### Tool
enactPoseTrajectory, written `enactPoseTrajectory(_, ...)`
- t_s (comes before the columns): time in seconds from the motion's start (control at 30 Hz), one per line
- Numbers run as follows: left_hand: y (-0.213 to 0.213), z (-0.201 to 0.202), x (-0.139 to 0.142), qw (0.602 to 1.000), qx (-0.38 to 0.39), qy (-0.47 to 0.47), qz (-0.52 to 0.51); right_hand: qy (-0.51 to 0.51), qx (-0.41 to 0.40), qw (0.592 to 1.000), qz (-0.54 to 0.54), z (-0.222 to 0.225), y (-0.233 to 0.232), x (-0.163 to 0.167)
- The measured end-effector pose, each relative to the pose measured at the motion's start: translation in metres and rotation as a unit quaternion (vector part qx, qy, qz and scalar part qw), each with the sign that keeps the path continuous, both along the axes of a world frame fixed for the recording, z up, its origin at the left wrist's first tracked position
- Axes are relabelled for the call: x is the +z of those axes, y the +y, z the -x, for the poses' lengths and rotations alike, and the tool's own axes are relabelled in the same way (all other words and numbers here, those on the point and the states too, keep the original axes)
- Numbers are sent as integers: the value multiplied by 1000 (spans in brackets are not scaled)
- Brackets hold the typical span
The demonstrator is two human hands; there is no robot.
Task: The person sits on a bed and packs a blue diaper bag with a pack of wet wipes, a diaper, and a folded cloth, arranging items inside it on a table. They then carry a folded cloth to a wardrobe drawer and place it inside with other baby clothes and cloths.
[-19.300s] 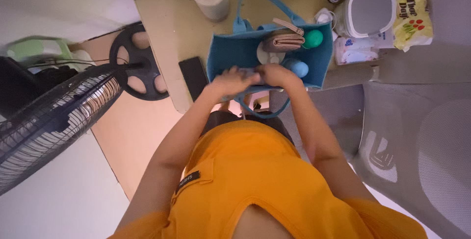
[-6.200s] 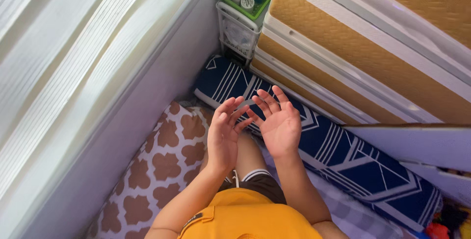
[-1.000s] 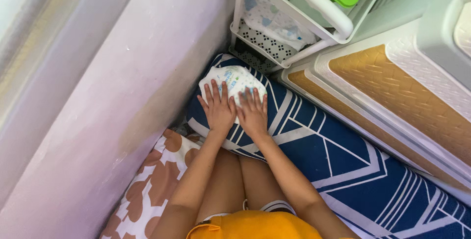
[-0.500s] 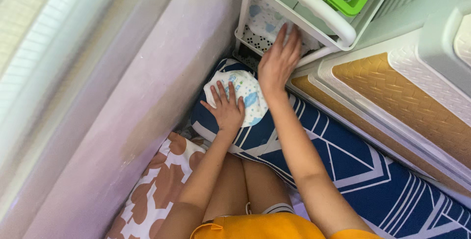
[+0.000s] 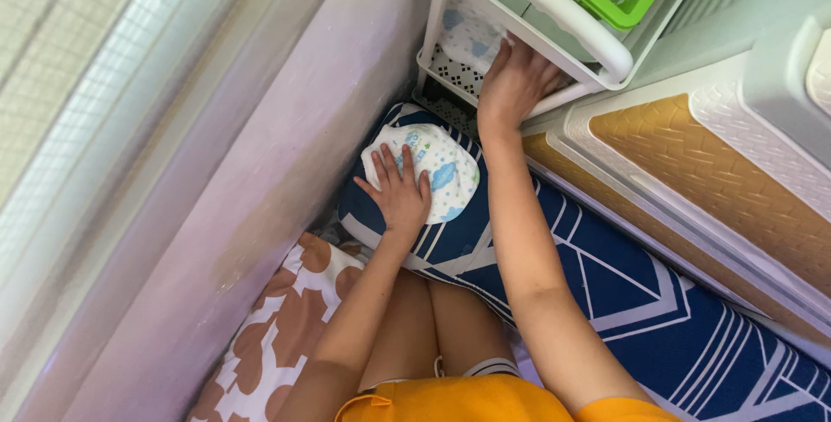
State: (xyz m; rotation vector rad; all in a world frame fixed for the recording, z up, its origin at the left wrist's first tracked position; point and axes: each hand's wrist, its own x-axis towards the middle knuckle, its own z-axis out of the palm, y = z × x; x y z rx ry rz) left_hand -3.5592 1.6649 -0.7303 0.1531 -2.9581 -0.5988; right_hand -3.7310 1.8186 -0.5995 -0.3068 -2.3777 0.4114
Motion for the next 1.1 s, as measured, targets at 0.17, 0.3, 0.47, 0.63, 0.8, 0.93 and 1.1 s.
enactPoseTrajectory(0.17, -3, 4, 19, 999, -19, -23, -44, -7, 40, 999, 7, -18, -12, 21)
enactPoseTrajectory(0.3, -3, 8, 40, 969, -32, 4, -246, 43, 107, 993, -6, -50, -28, 26)
enactPoseTrajectory(0.47, 3, 30, 59, 715, -10, -68, -696, 45, 194, 980, -2, -106, -42, 8)
enactPoseTrajectory(0.63, 7, 45, 57, 506, 28, -70, -859, 0, 262, 965, -8, -157, -46, -21)
enactPoseTrajectory(0.8, -2, 35, 41, 761, 60, 48, -645, -74, 301, 951, 14, -186, -45, -55)
enactPoseTrajectory(0.93, -10, 15, 35, 935, 54, 125, -327, -163, 277, 946, -36, -189, -43, -86)
enactPoseTrajectory(1.1, -15, 20, 27, 991, -111, 62, -30, -226, 252, 938, -75, -192, -47, -118)
